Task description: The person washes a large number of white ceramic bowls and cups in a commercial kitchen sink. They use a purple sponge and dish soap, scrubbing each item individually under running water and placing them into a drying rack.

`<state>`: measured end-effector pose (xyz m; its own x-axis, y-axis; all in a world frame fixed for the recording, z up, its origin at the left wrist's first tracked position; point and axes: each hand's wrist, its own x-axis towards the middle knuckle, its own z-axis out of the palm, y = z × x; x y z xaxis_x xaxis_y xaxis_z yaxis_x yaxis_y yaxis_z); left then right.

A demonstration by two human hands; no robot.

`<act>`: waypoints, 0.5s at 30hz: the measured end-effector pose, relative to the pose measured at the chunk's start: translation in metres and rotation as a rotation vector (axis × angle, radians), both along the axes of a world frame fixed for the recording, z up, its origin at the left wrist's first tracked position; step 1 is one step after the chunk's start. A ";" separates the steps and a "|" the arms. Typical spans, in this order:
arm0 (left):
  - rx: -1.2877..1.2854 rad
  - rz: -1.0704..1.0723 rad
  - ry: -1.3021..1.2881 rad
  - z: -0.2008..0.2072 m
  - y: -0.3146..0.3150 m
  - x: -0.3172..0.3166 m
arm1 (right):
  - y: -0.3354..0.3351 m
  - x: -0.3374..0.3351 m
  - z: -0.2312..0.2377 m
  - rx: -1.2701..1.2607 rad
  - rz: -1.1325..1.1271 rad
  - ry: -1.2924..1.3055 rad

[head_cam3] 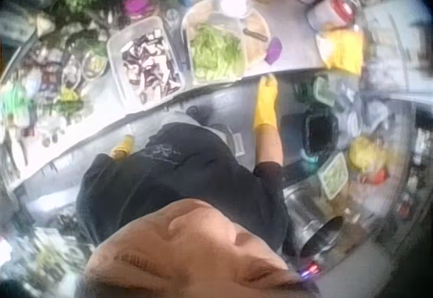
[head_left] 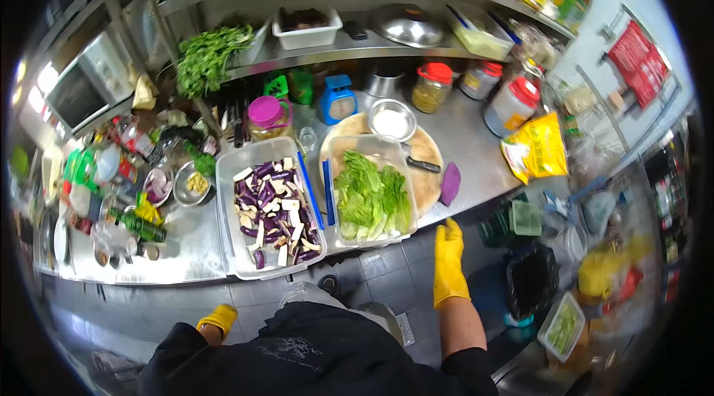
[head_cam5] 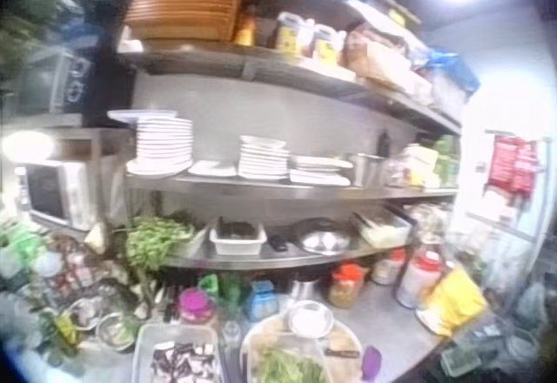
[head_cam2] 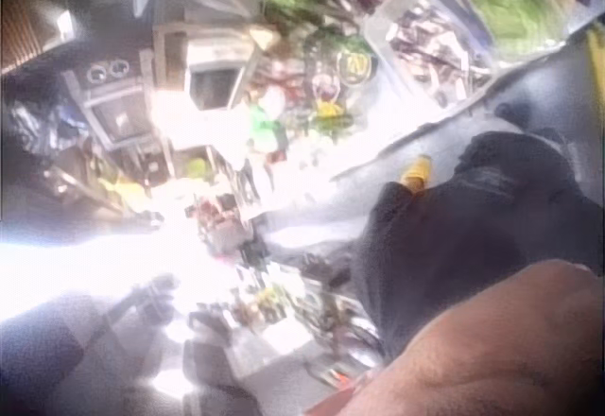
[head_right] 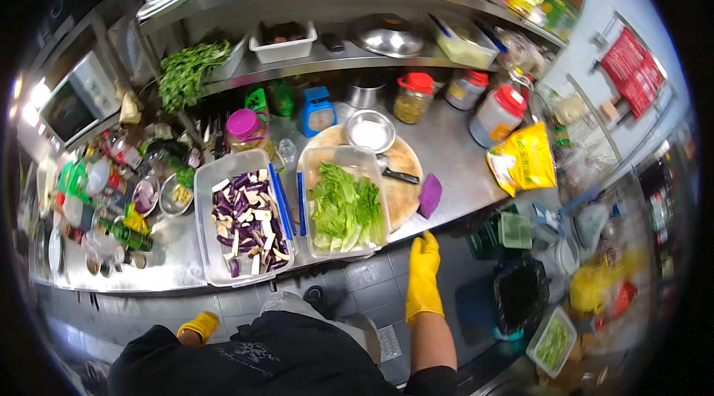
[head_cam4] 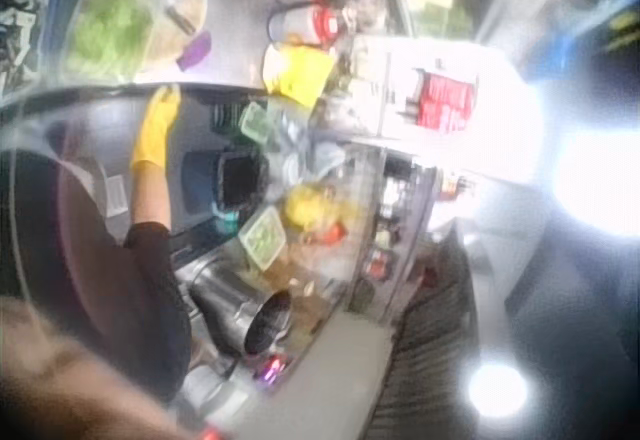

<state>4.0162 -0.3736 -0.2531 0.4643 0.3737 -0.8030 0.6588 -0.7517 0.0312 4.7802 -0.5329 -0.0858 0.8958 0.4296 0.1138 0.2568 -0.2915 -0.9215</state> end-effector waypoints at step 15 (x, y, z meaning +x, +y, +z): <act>0.271 1.328 -0.229 0.113 -0.426 0.110 | 0.135 0.230 0.061 0.018 0.261 -0.413</act>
